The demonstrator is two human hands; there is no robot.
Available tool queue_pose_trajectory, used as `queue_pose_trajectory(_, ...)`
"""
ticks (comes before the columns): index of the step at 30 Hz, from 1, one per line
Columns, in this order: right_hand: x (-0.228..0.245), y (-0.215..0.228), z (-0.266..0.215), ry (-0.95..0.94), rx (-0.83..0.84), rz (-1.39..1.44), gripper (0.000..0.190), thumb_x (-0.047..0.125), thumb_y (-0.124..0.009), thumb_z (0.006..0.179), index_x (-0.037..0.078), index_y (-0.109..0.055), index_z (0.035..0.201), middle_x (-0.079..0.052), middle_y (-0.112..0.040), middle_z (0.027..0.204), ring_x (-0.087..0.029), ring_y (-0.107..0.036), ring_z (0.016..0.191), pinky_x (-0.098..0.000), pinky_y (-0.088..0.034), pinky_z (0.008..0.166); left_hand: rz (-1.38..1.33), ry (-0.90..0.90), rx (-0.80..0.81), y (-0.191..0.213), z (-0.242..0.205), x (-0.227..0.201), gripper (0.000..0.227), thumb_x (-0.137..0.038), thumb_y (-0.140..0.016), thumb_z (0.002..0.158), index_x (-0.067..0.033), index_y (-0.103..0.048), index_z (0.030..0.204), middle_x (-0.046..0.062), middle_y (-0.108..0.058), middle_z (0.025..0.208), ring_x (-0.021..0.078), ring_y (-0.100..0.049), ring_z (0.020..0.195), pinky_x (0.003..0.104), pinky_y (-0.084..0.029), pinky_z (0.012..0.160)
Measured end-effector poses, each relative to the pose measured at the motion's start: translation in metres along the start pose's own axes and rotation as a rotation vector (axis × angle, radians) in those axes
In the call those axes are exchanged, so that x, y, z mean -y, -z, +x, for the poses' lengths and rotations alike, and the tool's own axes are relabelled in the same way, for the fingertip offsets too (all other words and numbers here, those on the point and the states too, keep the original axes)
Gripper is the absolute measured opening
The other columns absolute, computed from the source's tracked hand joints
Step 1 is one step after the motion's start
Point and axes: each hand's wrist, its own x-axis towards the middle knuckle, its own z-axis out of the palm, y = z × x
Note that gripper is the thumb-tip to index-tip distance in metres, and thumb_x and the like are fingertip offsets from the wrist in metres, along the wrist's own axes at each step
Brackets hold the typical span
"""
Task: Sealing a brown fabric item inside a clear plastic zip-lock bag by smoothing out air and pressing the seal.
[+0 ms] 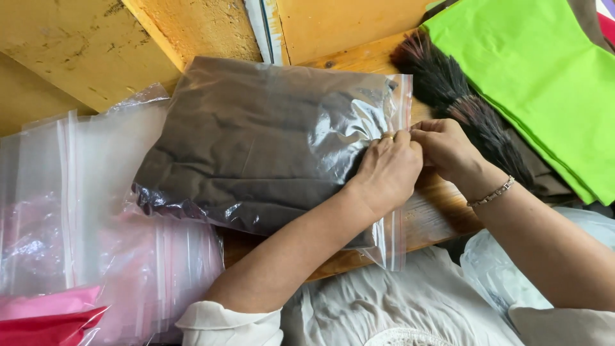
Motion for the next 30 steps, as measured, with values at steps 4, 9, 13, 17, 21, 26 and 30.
queue_pose_trajectory(4, 0.039, -0.020, -0.032, -0.051, 0.002, 0.043, 0.014, 0.011, -0.065, 0.084, -0.003, -0.063, 0.085, -0.009, -0.058, 0.064, -0.016, -0.063, 0.052, -0.0298, -0.055, 0.045, 0.088, -0.062, -0.196, 0.000, -0.022, -0.005, 0.020, -0.010, -0.063, 0.061, 0.0011, -0.057, 0.076, 0.017, -0.052, 0.076, 0.0383, -0.056, 0.078, 0.048, -0.043, 0.074)
queue_pose_trajectory(9, 0.044, -0.027, -0.039, 0.025, -0.006, 0.023, 0.011, 0.003, -0.065, 0.080, -0.002, -0.059, 0.073, -0.009, -0.054, 0.060, -0.017, -0.061, 0.053, -0.0350, -0.057, 0.050, 0.080, -0.092, -0.250, 0.002, -0.037, -0.005, 0.037, -0.026, -0.075, 0.056, -0.0005, -0.055, 0.074, 0.017, -0.051, 0.076, 0.0365, -0.054, 0.082, 0.049, -0.042, 0.086)
queue_pose_trajectory(13, 0.041, -0.029, -0.042, 0.063, -0.040, 0.082, 0.013, 0.000, -0.064, 0.079, -0.002, -0.056, 0.070, -0.009, -0.050, 0.057, -0.017, -0.060, 0.049, -0.0350, -0.058, 0.048, 0.029, -0.072, -0.263, 0.001, -0.040, -0.003, 0.036, -0.027, -0.076, 0.060, -0.0009, -0.056, 0.073, 0.015, -0.050, 0.076, 0.0341, -0.054, 0.083, 0.047, -0.042, 0.088)
queue_pose_trajectory(17, 0.045, -0.032, -0.049, 0.099, -0.048, 0.112, 0.015, -0.001, -0.064, 0.080, -0.003, -0.055, 0.069, -0.009, -0.050, 0.056, -0.016, -0.059, 0.049, -0.0340, -0.057, 0.046, 0.060, -0.087, -0.277, -0.004, -0.043, -0.004, 0.042, -0.028, -0.079, 0.054, -0.0011, -0.054, 0.074, 0.016, -0.048, 0.078, 0.0351, -0.053, 0.083, 0.048, -0.042, 0.089)
queue_pose_trajectory(21, 0.044, -0.025, -0.041, 0.031, -0.024, 0.185, 0.011, 0.003, -0.064, 0.081, 0.001, -0.059, 0.071, -0.011, -0.057, 0.060, -0.019, -0.063, 0.051, -0.0381, -0.059, 0.050, 0.050, -0.118, -0.315, 0.000, -0.043, -0.004, 0.042, -0.026, -0.080, 0.052, -0.0012, -0.053, 0.071, 0.016, -0.048, 0.076, 0.0358, -0.053, 0.080, 0.048, -0.043, 0.087)
queue_pose_trajectory(26, 0.057, -0.023, -0.043, 0.069, 0.019, 0.155, 0.012, 0.004, -0.067, 0.081, -0.002, -0.058, 0.075, -0.011, -0.057, 0.060, -0.017, -0.064, 0.053, -0.0359, -0.059, 0.052, 0.023, -0.131, -0.341, 0.002, -0.043, -0.006, 0.041, -0.027, -0.079, 0.054, -0.0011, -0.052, 0.070, 0.016, -0.046, 0.075, 0.0365, -0.052, 0.078, 0.049, -0.043, 0.085)
queue_pose_trajectory(30, 0.048, -0.023, -0.036, 0.075, 0.009, 0.099, 0.013, 0.003, -0.069, 0.079, -0.004, -0.059, 0.077, -0.010, -0.056, 0.059, -0.015, -0.062, 0.051, -0.0336, -0.058, 0.049, 0.018, -0.131, -0.349, 0.003, -0.042, -0.006, 0.040, -0.028, -0.078, 0.055, -0.0014, -0.052, 0.071, 0.016, -0.047, 0.074, 0.0368, -0.053, 0.077, 0.050, -0.043, 0.084)
